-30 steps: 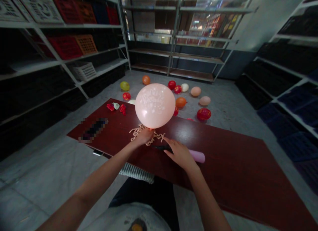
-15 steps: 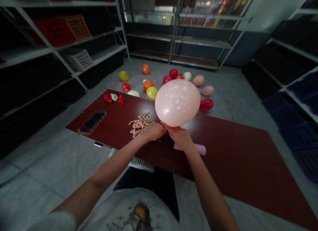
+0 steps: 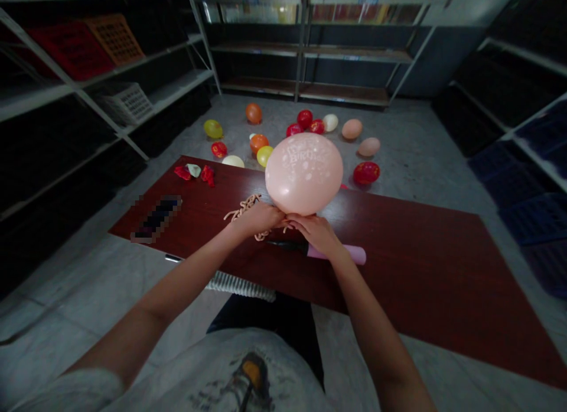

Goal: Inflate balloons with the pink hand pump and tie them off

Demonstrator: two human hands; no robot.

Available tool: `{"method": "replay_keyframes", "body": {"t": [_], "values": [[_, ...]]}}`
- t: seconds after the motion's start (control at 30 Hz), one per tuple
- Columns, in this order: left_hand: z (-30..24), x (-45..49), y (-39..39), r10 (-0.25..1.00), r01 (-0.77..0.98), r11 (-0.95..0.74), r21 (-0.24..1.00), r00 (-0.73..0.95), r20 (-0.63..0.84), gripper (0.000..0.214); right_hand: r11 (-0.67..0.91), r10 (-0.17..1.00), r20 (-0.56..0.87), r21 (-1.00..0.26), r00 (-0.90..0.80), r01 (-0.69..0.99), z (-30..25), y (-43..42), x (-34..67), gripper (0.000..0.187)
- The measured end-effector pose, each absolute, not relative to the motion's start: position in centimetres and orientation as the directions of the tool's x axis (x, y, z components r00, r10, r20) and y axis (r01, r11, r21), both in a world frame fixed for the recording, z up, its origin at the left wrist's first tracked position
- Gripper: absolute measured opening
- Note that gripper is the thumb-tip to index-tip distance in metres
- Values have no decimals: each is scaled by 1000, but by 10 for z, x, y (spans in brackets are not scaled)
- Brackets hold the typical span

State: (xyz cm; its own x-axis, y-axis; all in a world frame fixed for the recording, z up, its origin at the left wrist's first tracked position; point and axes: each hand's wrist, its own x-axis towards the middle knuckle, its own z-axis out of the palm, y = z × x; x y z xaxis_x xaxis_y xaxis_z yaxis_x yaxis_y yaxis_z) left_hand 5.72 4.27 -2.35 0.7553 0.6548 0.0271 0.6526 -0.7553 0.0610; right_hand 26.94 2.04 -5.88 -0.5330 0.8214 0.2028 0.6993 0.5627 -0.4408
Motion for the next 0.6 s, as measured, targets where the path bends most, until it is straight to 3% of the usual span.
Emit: {"method": "replay_keyframes", "body": {"t": [0.2,0.33,0.47,0.53,0.6], "values": [[-30,52,41,665,651,-747,135,732,148,39,414,889,218,-759,-403,503,-75,30,262,30],[-35,47,39,679,632,-734,250,681,272,34,337,925,207,-835,-320,434,-77,31,257,31],[-46,42,31,782,651,-622,435,502,369,21,243,967,196,-902,-161,358,-74,30,257,32],[-52,40,26,796,683,-604,411,495,347,17,215,977,197,-922,-86,323,-74,29,258,32],[-57,40,23,768,708,-640,299,569,294,17,203,979,198,-932,-47,299,-74,28,259,33]]}}
